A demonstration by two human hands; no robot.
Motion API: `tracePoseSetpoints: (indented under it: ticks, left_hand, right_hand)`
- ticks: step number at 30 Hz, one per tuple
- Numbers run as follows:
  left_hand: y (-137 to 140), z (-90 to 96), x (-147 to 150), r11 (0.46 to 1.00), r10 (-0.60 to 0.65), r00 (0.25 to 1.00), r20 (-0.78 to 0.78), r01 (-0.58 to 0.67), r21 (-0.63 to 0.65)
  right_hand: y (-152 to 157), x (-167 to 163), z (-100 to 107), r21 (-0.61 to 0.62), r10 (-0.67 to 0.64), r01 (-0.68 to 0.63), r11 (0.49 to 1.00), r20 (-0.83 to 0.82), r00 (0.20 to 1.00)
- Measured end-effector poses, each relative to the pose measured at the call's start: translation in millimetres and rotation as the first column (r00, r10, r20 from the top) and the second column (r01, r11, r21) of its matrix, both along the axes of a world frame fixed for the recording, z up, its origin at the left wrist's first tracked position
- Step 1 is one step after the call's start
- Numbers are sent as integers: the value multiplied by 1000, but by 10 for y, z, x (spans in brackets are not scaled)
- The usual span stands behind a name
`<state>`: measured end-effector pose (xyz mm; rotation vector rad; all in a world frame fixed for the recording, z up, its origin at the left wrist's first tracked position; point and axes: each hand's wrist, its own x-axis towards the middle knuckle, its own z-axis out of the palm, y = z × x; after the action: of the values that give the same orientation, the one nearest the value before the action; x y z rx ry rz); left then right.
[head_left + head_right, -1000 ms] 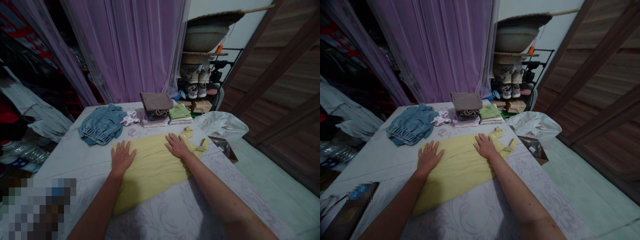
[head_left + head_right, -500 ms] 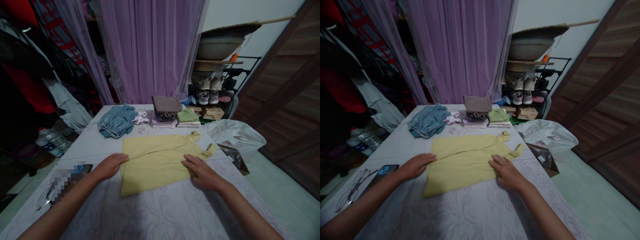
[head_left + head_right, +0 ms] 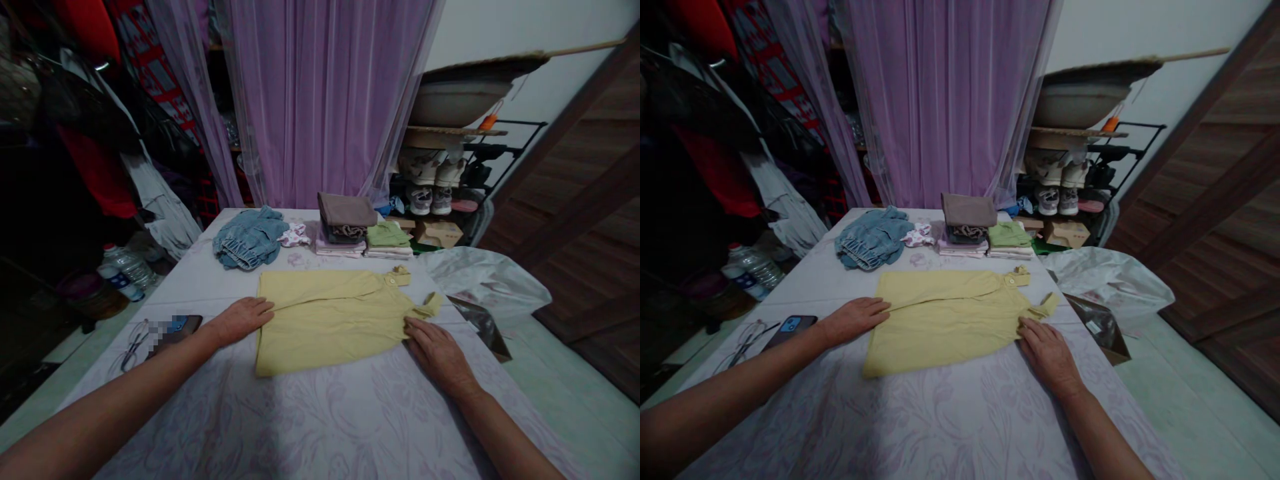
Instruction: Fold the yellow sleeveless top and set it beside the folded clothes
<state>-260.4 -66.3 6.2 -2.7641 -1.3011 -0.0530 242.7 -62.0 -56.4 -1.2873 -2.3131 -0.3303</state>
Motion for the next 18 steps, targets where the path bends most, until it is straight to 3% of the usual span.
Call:
tracePoseSetpoints:
  ticks: [2, 4, 7, 9, 11, 15, 18]
  left_hand:
    - [7, -64, 30, 998, 40, 990, 133, -32, -61]
    - [13, -106, 89, 976, 192, 922, 337, -144, -161]
    - [37, -71, 230, 885, 453, 672, 586, -263, -383]
    - [61, 40, 341, 845, 533, 491, 690, -256, -470]
    - [75, 222, 451, 841, 541, 353, 763, -226, -492]
    - [67, 664, 593, 826, 563, 159, 811, -132, -547]
    - [101, 824, 574, 777, 629, 21, 777, -62, -627]
  right_hand:
    - [61, -23, 48, -18, -47, 45, 999, -107, 993]
    - [137, -77, 154, -46, -113, 106, 993, -219, 969]
    - [252, -170, 400, -93, -218, 198, 976, -351, 911]
    - [314, -211, 604, -104, -257, 235, 966, -422, 870]
    - [357, -228, 832, -88, -277, 268, 959, -472, 837]
    - [429, -222, 1397, -25, -307, 355, 935, -559, 770]
    - [598, -261, 1852, 51, -312, 418, 907, -585, 748]
